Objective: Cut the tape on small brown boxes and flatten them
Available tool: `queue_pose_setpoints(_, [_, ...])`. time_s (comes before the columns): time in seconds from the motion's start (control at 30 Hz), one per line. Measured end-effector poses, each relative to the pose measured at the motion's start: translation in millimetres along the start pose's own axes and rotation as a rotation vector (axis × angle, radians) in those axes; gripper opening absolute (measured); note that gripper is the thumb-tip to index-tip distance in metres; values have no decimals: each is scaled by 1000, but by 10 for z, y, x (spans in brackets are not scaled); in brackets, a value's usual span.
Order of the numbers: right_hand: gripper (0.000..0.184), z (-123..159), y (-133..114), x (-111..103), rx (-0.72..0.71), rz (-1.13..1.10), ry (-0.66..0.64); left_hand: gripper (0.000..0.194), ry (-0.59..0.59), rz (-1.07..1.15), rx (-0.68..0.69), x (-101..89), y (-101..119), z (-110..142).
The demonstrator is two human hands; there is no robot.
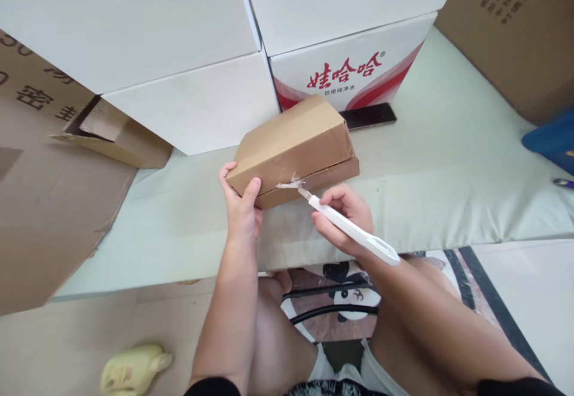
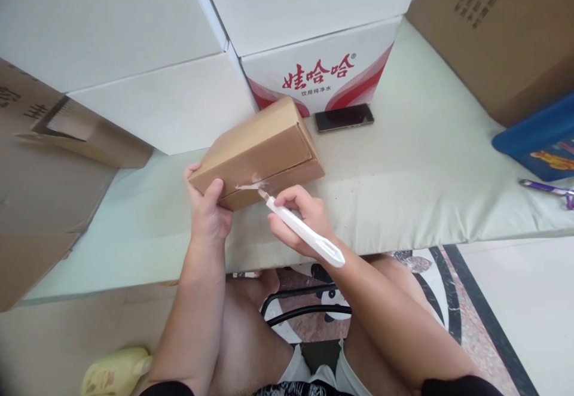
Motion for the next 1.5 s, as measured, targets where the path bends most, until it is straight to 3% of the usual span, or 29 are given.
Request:
queue_pose_setpoints(0.33, [18, -53, -6, 24, 101, 48, -4, 72, -62, -72, 15, 75, 9, 53])
queue_pose_setpoints(0.57, [19, -76, 56, -80, 123, 128, 46, 69, -138, -61, -25, 93, -8, 59])
queue_pose_setpoints(0.83, [22, -95, 104, -271, 149, 100, 201, 62, -93, -8, -21, 14, -9, 19])
queue_pose_setpoints(1.17, [24, -229, 119, -339, 188, -100, 226, 59, -110, 54, -39, -2, -17, 2])
queue_pose_setpoints(1.5, [21, -232, 115, -432, 189, -69, 266, 64, -105, 78, -9, -95, -87, -92])
Point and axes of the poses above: each hand's wrist, its own z-axis away from the middle knuckle, its own x-axis out of the palm, y = z × x, the point moved 6 cm from there along -z, towards the middle knuckle, and after that the axes turned 7 degrees about -z, right-handed, at the moved point
